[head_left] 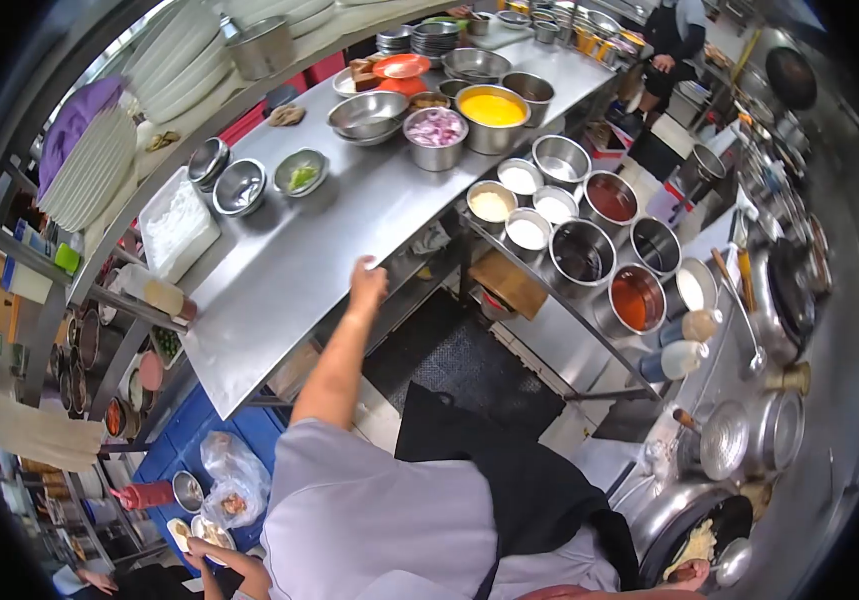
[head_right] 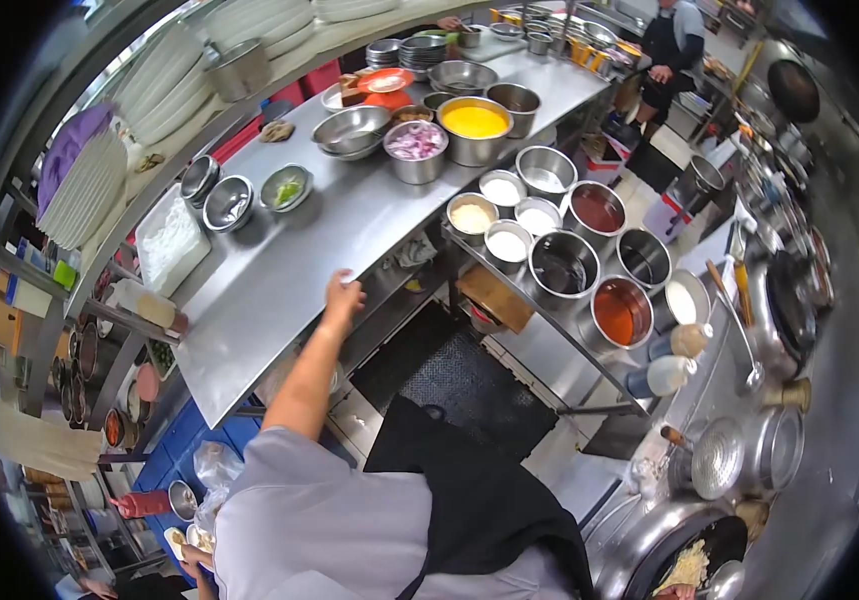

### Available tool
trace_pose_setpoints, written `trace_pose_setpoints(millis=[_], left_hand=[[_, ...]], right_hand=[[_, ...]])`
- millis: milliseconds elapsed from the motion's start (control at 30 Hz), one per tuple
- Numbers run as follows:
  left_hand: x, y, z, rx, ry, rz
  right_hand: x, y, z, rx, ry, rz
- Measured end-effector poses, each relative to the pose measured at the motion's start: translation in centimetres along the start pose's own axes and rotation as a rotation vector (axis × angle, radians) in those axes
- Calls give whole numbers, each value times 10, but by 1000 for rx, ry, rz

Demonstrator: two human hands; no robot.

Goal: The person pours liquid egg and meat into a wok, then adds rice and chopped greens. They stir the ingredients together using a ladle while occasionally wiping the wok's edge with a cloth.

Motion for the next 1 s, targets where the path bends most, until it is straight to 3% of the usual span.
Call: trace_pose_setpoints(millis=[67, 200, 233, 267, 333, 367, 400, 433, 533, 600, 633, 733, 800, 867, 933, 1000], left_hand=[[-10, -70, -61, 85, -225, 120], [54, -139, -121, 251, -620, 302], [62, -163, -131, 323, -718, 368], [62, -187, -140, 311, -781, 332], [57, -223, -155, 272, -842, 301], [55, -235, -163, 205, -850, 205], [55, -242, -164, 141, -859, 110], [59, -242, -162, 125, -861, 119], [59, -226, -168, 124, -885, 122], [58, -211, -171, 214, -962, 288], [54, -203, -173, 216, -968, 279], [36, -156, -190, 312, -931, 355], [33, -122, -195, 328, -600, 361], [3, -112, -212, 399, -628, 462], [-6, -93, -215, 443, -110, 96], [1, -80, -219, 511, 40, -7]], right_hand=[[4, -15, 3, -80, -108, 137], [16, -36, 16, -191, -325, 372], [20, -26, 20, -94, -223, 252], [21, -18, 27, -319, -416, 576], [18, 10, 59, -68, -208, 513], [22, 21, 66, -52, -209, 496], [28, 27, 70, -107, -199, 339], [30, 34, 72, -164, -188, 183], [26, 52, 81, -114, -87, 214], [32, 63, 85, -107, -51, 174], [34, 63, 86, -107, -13, 140], [32, 33, 42, -26, -28, 182], [38, 13, 38, -46, 3, 212], [45, 2, 29, -66, 27, 215], [51, -5, 22, -84, 44, 209], [56, -5, 15, -97, 54, 195]])
Point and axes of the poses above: each hand's wrist, its own y-axis away from the middle knuckle, its own z-axis out of the palm, x = y × z, the point moved 2 cm from there along -y, towards the middle knuckle, and after that the axes turned 6 degrees about -x, right-handed, at the moved point
